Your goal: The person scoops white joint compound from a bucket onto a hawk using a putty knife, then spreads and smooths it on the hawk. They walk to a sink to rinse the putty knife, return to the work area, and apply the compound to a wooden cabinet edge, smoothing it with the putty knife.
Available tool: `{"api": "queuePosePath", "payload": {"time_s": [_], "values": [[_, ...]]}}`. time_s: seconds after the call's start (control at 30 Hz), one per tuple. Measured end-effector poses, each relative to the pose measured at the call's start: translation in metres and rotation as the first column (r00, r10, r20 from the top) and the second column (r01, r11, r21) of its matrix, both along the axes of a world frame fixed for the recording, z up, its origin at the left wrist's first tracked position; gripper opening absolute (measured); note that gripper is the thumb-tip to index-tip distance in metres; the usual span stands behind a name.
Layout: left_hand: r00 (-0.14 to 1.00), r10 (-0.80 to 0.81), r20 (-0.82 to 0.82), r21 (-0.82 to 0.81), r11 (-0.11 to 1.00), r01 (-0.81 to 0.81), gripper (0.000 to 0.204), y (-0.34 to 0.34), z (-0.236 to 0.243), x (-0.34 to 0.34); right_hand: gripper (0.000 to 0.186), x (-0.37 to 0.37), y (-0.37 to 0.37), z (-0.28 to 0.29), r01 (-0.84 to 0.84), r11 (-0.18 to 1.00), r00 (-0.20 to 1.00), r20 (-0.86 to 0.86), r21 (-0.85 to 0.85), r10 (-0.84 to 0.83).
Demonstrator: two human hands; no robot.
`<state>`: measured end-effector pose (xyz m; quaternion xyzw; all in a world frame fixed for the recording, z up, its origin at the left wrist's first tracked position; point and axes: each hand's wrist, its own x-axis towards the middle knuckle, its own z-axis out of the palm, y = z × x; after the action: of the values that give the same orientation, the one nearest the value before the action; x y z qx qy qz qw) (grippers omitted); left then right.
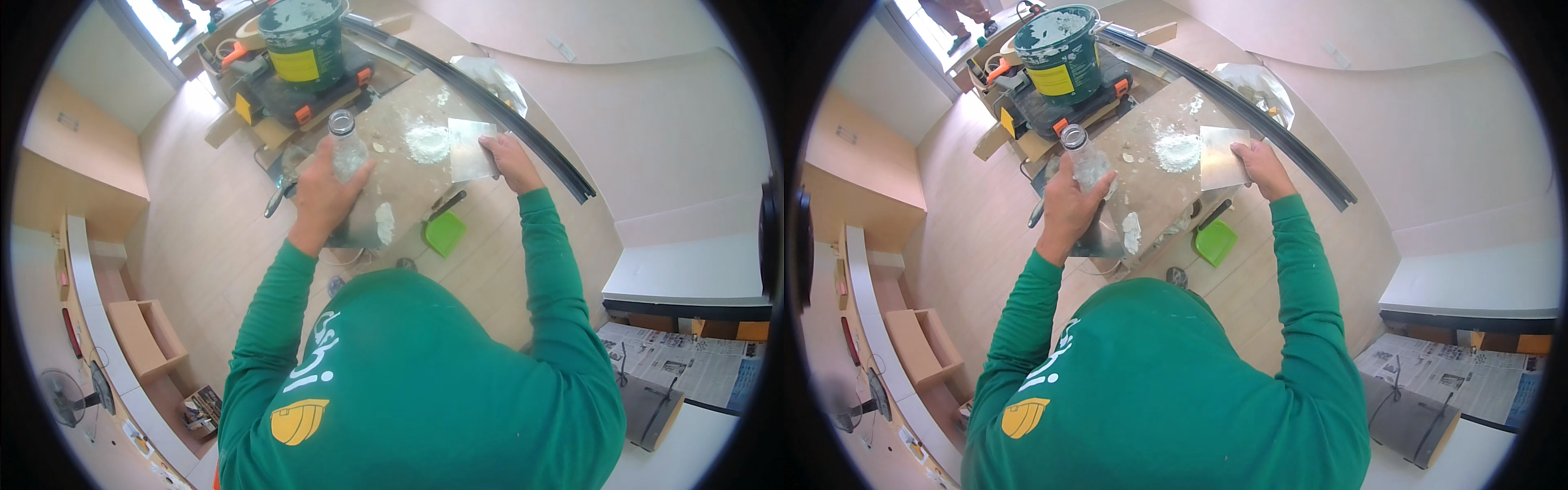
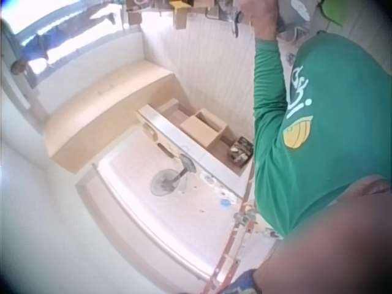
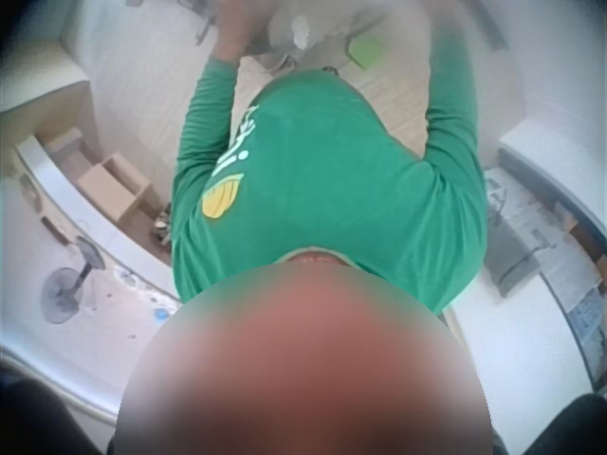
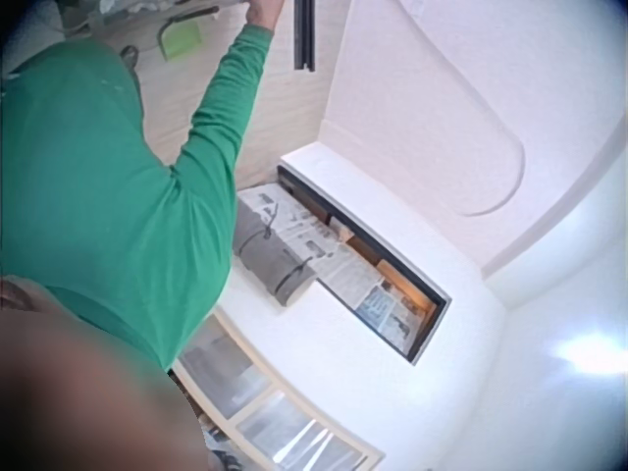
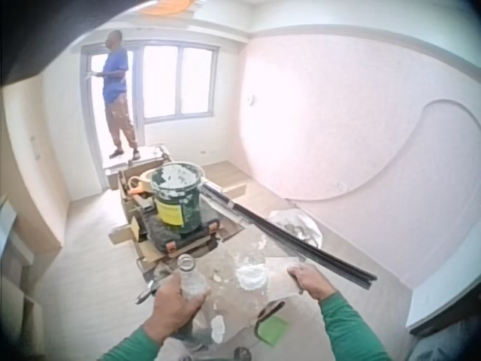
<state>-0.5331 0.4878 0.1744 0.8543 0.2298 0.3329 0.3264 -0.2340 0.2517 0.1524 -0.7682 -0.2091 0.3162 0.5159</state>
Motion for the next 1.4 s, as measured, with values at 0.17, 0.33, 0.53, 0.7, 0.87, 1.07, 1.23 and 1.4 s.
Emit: {"api": "queuePosePath", "payload": {"time_s": [0.17, 0.33, 0.53, 0.7, 0.87, 1.07, 1.23, 1.4], "values": [[1.0, -0.009, 0.008, -0.028, 1.0, 0.01, 0.067, 0.001, 0.002, -0.003, 0.03, -0.015, 0.028, 0.033, -0.053, 0.994, 0.98, 0.187, -0.095, 0.07], [1.0, -0.014, 0.008, -0.021, 1.0, 0.014, 0.067, 0.002, -0.001, -0.002, 0.038, -0.014, 0.042, 0.051, -0.084, 0.982, 0.819, 0.551, -0.167, 0.163], [1.0, 0.001, -0.011, -0.014, 1.0, -0.001, 0.068, 0.001, 0.0, -0.004, 0.037, -0.012, 0.024, 0.064, -0.025, 0.975, 0.878, 0.462, -0.22, 0.127], [0.998, 0.0, 0.061, 0.071, 0.997, -0.005, 0.059, 0.004, -0.005, 0.0, 0.027, -0.025, -0.003, 0.043, 0.023, 0.996, 0.988, 0.157, -0.087, -0.009], [0.996, -0.001, 0.085, 0.101, 0.995, -0.008, 0.054, 0.005, -0.006, 0.001, 0.028, -0.04, -0.012, 0.026, 0.107, 0.994, 0.994, 0.035, 0.038, -0.108], [1.0, 0.016, 0.001, 0.053, 0.998, -0.016, 0.061, 0.005, -0.005, -0.002, 0.036, -0.044, -0.011, 0.063, -0.036, 0.999, 0.99, 0.14, 0.017, 0.033], [1.0, 0.003, -0.025, -0.012, 1.0, -0.004, 0.071, 0.003, 0.0, -0.004, 0.028, -0.037, -0.009, 0.059, -0.015, 0.982, 1.0, -0.009, 0.19, 0.017], [0.993, 0.003, 0.117, 0.119, 0.993, -0.017, 0.055, 0.006, -0.009, 0.001, 0.019, -0.083, -0.022, 0.03, 0.149, 0.985, 0.95, -0.288, 0.085, -0.119]]}}
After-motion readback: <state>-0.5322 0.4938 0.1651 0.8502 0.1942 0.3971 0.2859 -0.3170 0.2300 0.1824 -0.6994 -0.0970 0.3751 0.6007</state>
